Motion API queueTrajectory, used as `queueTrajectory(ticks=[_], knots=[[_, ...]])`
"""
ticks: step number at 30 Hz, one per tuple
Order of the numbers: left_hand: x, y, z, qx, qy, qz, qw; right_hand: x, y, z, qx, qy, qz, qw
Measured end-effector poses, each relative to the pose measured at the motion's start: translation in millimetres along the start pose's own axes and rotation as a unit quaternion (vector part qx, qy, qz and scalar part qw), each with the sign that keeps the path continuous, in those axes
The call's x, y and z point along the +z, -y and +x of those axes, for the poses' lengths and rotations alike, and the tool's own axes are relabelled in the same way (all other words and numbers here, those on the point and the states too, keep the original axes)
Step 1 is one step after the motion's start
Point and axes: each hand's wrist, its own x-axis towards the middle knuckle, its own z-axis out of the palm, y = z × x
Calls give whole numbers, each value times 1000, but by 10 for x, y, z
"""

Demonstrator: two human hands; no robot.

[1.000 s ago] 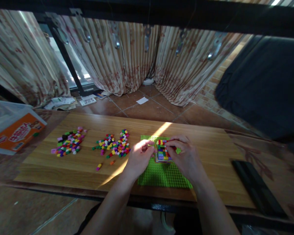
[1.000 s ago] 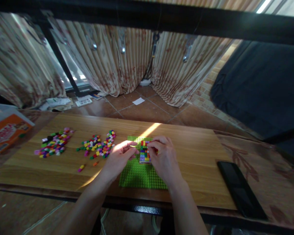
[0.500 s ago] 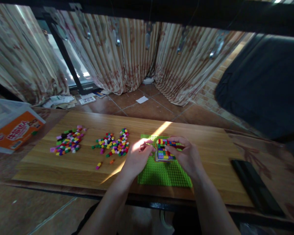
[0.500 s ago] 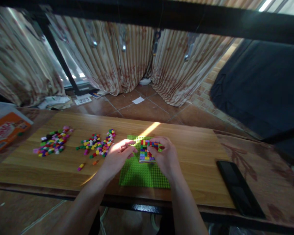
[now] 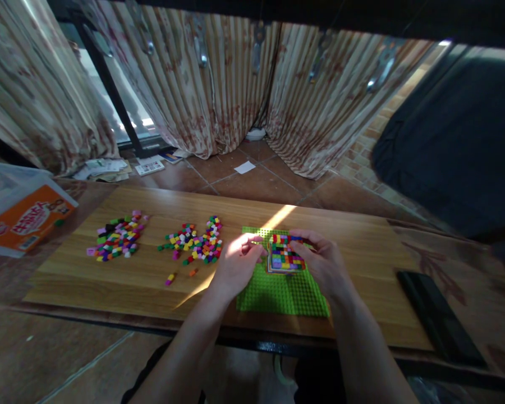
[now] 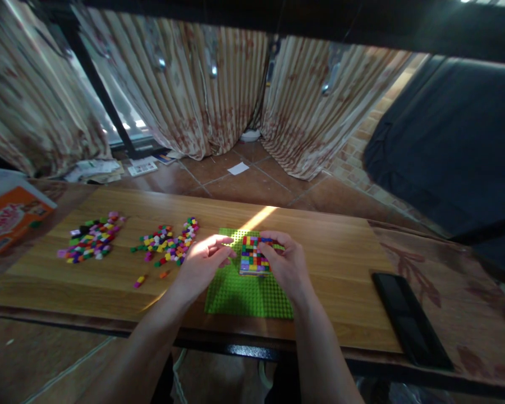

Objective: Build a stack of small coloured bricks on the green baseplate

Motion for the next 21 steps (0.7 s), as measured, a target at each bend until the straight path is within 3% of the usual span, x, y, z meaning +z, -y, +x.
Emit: queueTrajectory(ticks=[21], knots=[[-59,2,-8,8,1,17,1000,32,18,27,-36,-11,-95,995]])
